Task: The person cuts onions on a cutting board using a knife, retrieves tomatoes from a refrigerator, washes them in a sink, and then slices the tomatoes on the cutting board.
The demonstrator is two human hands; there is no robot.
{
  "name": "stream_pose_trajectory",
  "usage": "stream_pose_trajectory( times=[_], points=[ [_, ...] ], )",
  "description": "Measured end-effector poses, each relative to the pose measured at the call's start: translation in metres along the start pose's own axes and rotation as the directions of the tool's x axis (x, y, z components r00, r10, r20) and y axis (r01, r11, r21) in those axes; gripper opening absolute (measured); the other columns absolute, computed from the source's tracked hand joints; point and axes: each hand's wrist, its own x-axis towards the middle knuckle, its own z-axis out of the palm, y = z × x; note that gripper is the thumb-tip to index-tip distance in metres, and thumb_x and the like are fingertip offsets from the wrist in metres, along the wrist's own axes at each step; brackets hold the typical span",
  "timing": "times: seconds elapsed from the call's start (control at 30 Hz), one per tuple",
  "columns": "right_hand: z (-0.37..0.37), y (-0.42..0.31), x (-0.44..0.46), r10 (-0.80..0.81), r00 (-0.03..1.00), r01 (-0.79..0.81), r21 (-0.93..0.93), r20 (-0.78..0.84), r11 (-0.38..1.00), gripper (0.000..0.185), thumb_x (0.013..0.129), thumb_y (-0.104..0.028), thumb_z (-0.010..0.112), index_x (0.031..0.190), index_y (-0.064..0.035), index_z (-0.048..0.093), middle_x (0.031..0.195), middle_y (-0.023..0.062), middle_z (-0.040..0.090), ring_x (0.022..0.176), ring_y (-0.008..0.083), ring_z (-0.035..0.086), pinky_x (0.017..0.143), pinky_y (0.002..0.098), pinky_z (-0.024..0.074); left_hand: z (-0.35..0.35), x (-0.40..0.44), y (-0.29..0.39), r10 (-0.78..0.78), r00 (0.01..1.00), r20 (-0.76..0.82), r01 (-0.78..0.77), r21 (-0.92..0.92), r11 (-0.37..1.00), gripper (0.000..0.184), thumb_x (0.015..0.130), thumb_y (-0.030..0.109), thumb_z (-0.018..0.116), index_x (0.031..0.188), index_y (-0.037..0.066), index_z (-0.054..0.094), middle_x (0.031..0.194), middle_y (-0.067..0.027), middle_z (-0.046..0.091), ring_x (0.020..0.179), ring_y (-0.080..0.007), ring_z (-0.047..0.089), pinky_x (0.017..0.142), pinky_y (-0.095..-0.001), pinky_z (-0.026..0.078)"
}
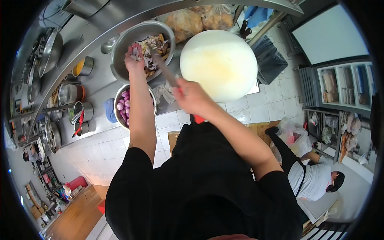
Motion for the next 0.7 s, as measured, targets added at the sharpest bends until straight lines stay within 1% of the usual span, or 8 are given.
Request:
stream_pose_trajectory(
  times=[0.07, 0.17, 0.2, 0.23, 0.3, 0.43, 0.5, 0.7],
  points=[
    [-0.025, 0.025, -0.025, 0.22, 0.97, -0.233, 0.142, 0.104, 0.962, 0.021, 0.102, -0.021, 0.058, 0.108, -0.0004, 0.058, 0.074, 0.0212, 0.067, 0.064, 0.0369, 0.069, 0.061, 0.0471, 0.0555, -0.005, 0.006, 0.006, -0.209, 0.831, -0.515, 0.136, -0.177, 0.975, 0.018, 0.11, 0.016, 0.046, 0.113, 0.004, 0.059, 0.104, -0.0092, 0.064, 0.091, -0.0222, 0.066, 0.068, -0.0326, 0.061],
    [-0.069, 0.038, -0.08, 0.514, 0.846, -0.522, 0.408, 0.139, 0.749, 0.018, 0.107, -0.02, 0.057, 0.11, -0.0029, 0.058, 0.065, 0.0046, 0.056, 0.044, 0.0132, 0.053, 0.041, 0.0321, 0.0453, -0.074, 0.074, 0.021, -0.456, 0.881, -0.131, 0.449, -0.074, 0.89, 0.022, 0.11, 0.022, 0.046, 0.11, 0.004, 0.06, 0.096, -0.0075, 0.065, 0.077, -0.0156, 0.065, 0.051, -0.0285, 0.053],
    [-0.078, 0.053, -0.1, 0.538, 0.833, -0.54, 0.397, 0.127, 0.742, 0.018, 0.107, -0.021, 0.057, 0.106, -0.0033, 0.057, 0.063, 0.0025, 0.053, 0.043, 0.012, 0.051, 0.04, 0.0304, 0.0435, -0.03, 0.049, 0.025, -0.206, 0.957, -0.205, 0.275, 0.408, 0.871, 0.03, 0.108, 0.029, 0.049, 0.109, 0.003, 0.063, 0.088, -0.008, 0.065, 0.068, -0.0101, 0.062, 0.045, -0.0261, 0.046],
    [-0.091, 0.056, -0.115, 0.567, 0.815, -0.567, 0.37, 0.12, 0.736, 0.02, 0.108, -0.021, 0.057, 0.101, -0.0032, 0.055, 0.063, 0.0028, 0.053, 0.043, 0.0118, 0.052, 0.04, 0.0296, 0.0422, -0.002, 0.041, 0.037, -0.199, 0.957, -0.212, 0.272, 0.407, 0.872, 0.03, 0.108, 0.029, 0.049, 0.109, 0.003, 0.063, 0.088, -0.008, 0.065, 0.068, -0.0101, 0.062, 0.045, -0.0261, 0.046],
    [-0.105, 0.075, -0.143, 0.581, 0.804, -0.576, 0.4, 0.124, 0.713, 0.019, 0.108, -0.021, 0.057, 0.099, -0.004, 0.054, 0.063, 0.0027, 0.052, 0.043, 0.0124, 0.052, 0.04, 0.0296, 0.0419, 0.029, 0.034, 0.053, 0.059, 0.99, 0.13, -0.14, 0.967, 0.212, 0.035, 0.107, 0.031, 0.051, 0.107, 0.0, 0.066, 0.095, -0.0109, 0.07, 0.072, -0.0163, 0.066, 0.057, -0.0317, 0.053],
    [-0.117, 0.101, -0.177, 0.61, 0.792, -0.569, 0.397, 0.027, 0.72, 0.02, 0.108, -0.02, 0.056, 0.097, -0.0044, 0.051, 0.062, 0.0024, 0.051, 0.042, 0.0128, 0.05, 0.04, 0.0299, 0.0415, 0.033, 0.068, 0.065, 0.088, 0.895, 0.436, -0.415, 0.89, -0.188, 0.039, 0.107, 0.032, 0.049, 0.116, -0.001, 0.068, 0.105, -0.0124, 0.074, 0.085, -0.0238, 0.07, 0.077, -0.0375, 0.057],
    [-0.12, 0.108, -0.185, 0.604, 0.797, -0.556, 0.366, -0.021, 0.746, 0.02, 0.109, -0.019, 0.055, 0.097, -0.0043, 0.051, 0.062, 0.0022, 0.05, 0.042, 0.0128, 0.05, 0.039, 0.03, 0.0414, 0.043, 0.072, 0.069, -0.407, 0.896, 0.179, -0.385, 0.769, -0.51, 0.039, 0.106, 0.029, 0.048, 0.128, 0.001, 0.066, 0.114, -0.0144, 0.075, 0.101, -0.0297, 0.072, 0.093, -0.041, 0.054],
    [-0.125, 0.115, -0.195, 0.636, 0.768, -0.551, 0.424, -0.079, 0.719, 0.022, 0.109, -0.02, 0.055, 0.094, -0.0047, 0.049, 0.063, 0.0021, 0.051, 0.042, 0.0126, 0.051, 0.039, 0.0296, 0.0417, 0.034, 0.068, 0.093, -0.339, 0.838, 0.428, -0.449, 0.893, 0.02, 0.035, 0.106, 0.028, 0.052, 0.135, 0.013, 0.064, 0.115, -0.0082, 0.073, 0.105, -0.0223, 0.069, 0.092, -0.0425, 0.055]
  ],
)
